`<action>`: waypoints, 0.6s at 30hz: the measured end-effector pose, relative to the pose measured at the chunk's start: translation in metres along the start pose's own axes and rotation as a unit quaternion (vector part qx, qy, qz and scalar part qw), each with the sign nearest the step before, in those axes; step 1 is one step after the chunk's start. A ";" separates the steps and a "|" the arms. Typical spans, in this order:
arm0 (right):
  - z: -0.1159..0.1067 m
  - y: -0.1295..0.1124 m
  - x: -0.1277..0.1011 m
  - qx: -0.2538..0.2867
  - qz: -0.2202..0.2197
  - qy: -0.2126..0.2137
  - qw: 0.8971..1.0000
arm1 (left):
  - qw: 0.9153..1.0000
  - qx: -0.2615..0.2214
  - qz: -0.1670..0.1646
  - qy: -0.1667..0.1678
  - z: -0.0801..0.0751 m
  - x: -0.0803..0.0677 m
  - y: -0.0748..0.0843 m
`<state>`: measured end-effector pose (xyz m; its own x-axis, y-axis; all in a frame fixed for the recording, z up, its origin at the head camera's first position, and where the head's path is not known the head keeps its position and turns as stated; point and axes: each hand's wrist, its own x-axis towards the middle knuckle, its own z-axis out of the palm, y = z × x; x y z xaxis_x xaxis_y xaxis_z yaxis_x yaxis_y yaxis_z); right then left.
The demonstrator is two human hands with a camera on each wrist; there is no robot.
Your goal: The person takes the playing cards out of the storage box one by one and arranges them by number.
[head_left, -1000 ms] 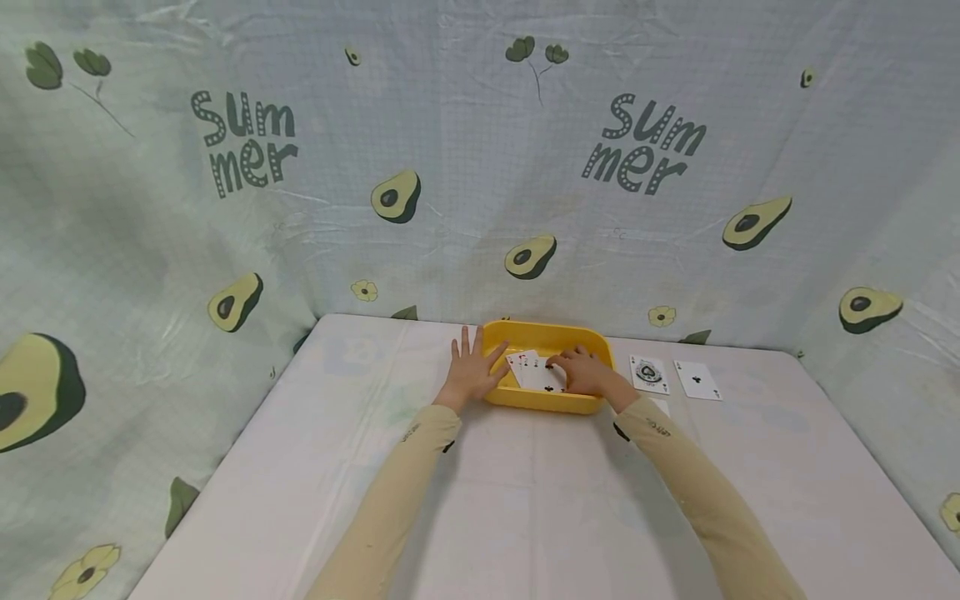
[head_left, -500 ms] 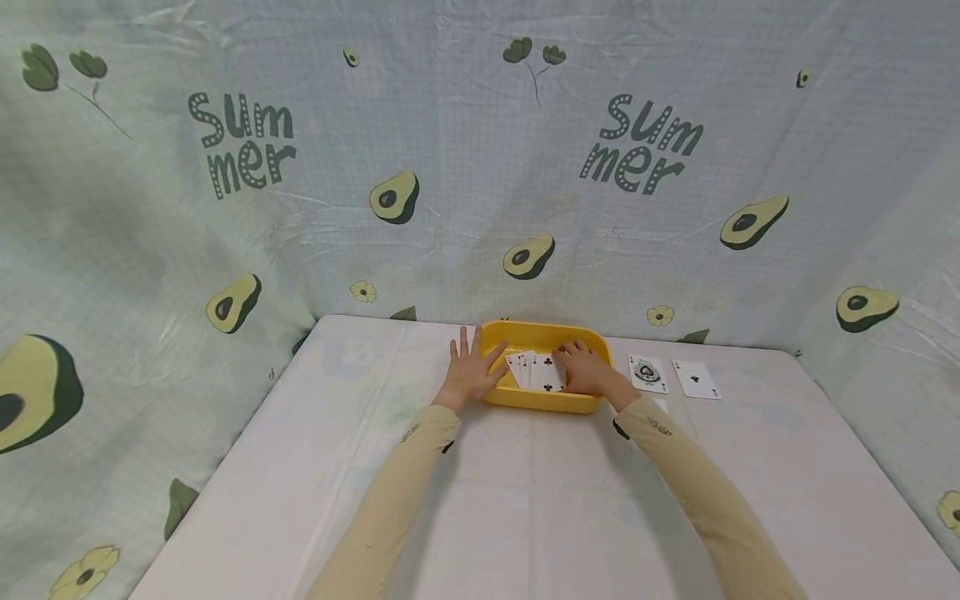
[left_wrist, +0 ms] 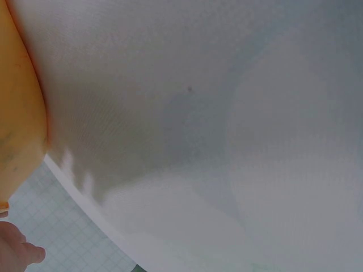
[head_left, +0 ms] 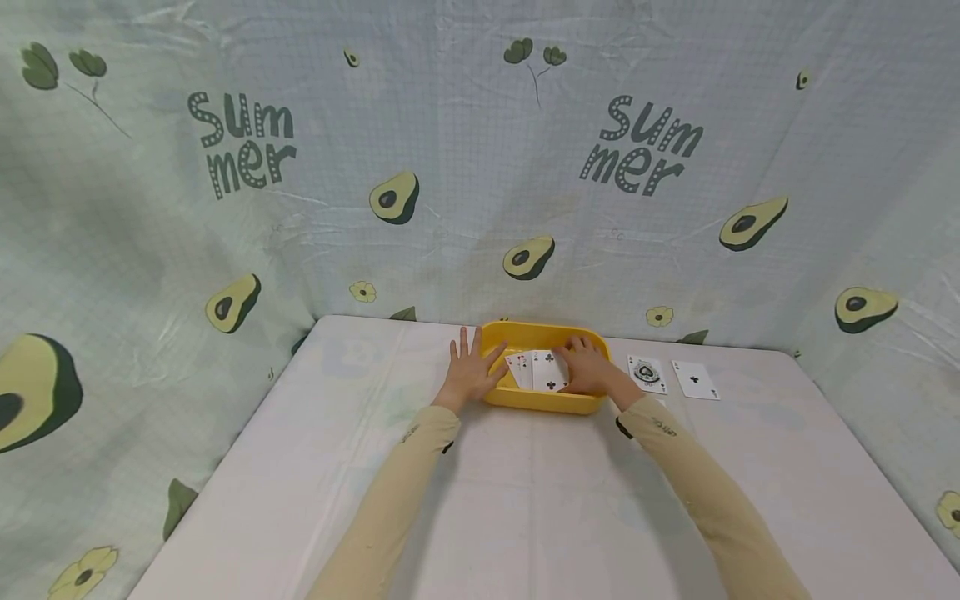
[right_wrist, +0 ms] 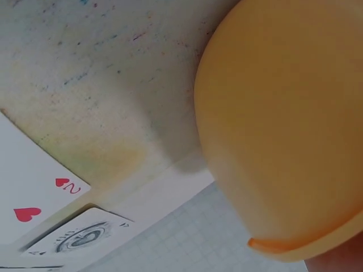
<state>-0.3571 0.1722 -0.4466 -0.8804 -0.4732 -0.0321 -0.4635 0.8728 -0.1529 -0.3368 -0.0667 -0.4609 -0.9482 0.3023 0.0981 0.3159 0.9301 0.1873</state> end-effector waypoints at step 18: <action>-0.017 0.001 -0.015 -0.081 -0.011 0.019 0.997 | 1.000 0.000 0.000 -0.001 0.000 -0.001 0.000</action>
<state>-0.3455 0.1822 -0.4292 -0.8717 -0.4901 0.0065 -0.4900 0.8717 0.0074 -0.3355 -0.0667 -0.4605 -0.9484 0.3022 0.0958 0.3154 0.9302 0.1880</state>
